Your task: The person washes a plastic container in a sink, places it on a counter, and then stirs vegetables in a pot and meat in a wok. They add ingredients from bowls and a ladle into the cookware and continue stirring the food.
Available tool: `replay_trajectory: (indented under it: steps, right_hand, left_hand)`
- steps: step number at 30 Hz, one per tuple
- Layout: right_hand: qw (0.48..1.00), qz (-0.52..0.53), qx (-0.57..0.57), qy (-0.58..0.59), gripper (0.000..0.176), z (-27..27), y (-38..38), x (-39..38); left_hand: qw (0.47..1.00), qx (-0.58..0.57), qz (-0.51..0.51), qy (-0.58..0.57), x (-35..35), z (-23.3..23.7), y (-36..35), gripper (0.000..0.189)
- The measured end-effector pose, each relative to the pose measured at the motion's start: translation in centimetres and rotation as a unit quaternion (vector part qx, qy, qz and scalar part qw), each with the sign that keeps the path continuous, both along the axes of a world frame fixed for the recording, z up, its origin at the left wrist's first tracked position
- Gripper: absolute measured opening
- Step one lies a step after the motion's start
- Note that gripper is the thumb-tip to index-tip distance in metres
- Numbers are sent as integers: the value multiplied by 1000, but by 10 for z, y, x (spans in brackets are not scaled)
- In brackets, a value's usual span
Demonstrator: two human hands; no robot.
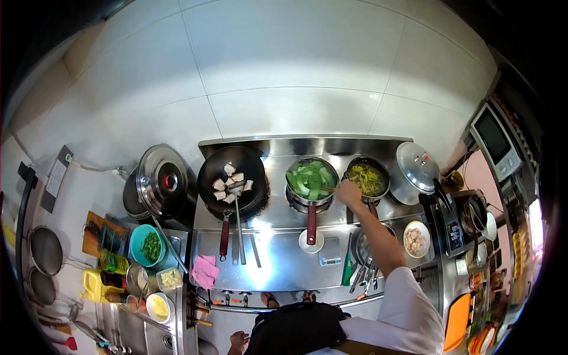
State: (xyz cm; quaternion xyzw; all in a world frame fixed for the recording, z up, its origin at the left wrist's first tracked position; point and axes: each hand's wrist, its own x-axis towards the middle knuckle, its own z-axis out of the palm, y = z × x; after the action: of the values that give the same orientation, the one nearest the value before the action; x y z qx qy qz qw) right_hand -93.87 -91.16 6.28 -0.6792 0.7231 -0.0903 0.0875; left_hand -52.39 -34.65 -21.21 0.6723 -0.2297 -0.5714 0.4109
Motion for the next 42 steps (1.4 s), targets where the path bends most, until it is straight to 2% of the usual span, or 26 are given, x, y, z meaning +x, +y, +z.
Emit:
replay_trajectory:
  steps: [2, 3, 7, 12, 14, 18, 20, 21, 22, 24, 25, 27, 28, 29, 30, 31, 33, 34, 36, 42]
  right_hand:
    - [996, 32, -4, -82, 30, -15, -2, 13]
    - [996, 33, -5, -82, 30, -15, 2, 19]
    - [994, 96, -12, -56, 25, 10, 19, 33]
    - [987, 149, 43, -31, 24, 31, 14, 22]
    - [979, 171, 98, -44, 24, 28, 1, 9]
    - [981, 167, 83, -59, 24, 31, -29, -23]
    - [959, 214, 103, -154, 27, 58, -28, -34]
    - [945, 258, 113, -167, 24, 52, -38, -41]
    - [945, 257, 113, -169, 24, 46, -46, -40]
    - [902, 405, 95, -118, 22, 27, -60, -43]
    - [903, 402, 94, -118, 22, -3, -73, -42]
    - [852, 518, 32, -65, 21, -67, -92, -38]
    - [852, 518, 30, -66, 21, -60, -73, -26]
    - [943, 326, 49, -51, 20, -42, -43, -2]
    - [990, 120, 66, -35, 19, -26, -26, 18]
    - [990, 122, 66, -35, 19, -22, -25, 26]
    - [994, 96, 20, 38, 18, -23, -16, 35]
    - [995, 95, 21, 37, 18, -21, -12, 37]
    - [987, 111, 32, 109, 19, -11, -8, 39]
    - [985, 132, -1, 114, 20, -24, -5, 39]
  left_hand:
    - [983, 114, 110, 91, 1, 2, -15, 19]
    - [961, 171, 167, 135, 0, 6, -21, 19]
    - [967, 168, 188, 41, -3, 30, -49, 19]
    - [966, 174, 188, 41, -9, 38, -54, 20]
    - [964, 187, 182, 40, -9, 34, -48, 21]
    - [941, 224, 228, 113, -8, 23, -27, 20]
    - [942, 210, 230, 123, -7, 21, -14, 19]
    - [944, 196, 244, 103, -9, 17, -9, 19]
    - [944, 197, 243, 102, -9, 18, -9, 19]
    - [944, 204, 238, 101, -7, 19, -8, 19]
    - [944, 207, 235, 101, -7, 21, -10, 19]
    - [944, 211, 231, 102, -7, 23, -13, 19]
    - [945, 210, 231, 102, -7, 26, -16, 19]
    - [945, 207, 232, 104, -6, 30, -20, 19]
    - [945, 204, 233, 106, -6, 32, -28, 20]
    - [944, 203, 235, 106, -7, 34, -37, 20]
    - [965, 173, 190, 44, -8, 36, -41, 21]
    - [965, 175, 189, 42, -7, 38, -43, 21]
    - [965, 180, 188, 35, -9, 39, -52, 21]
    - [959, 206, 188, 47, -9, 40, -43, 21]
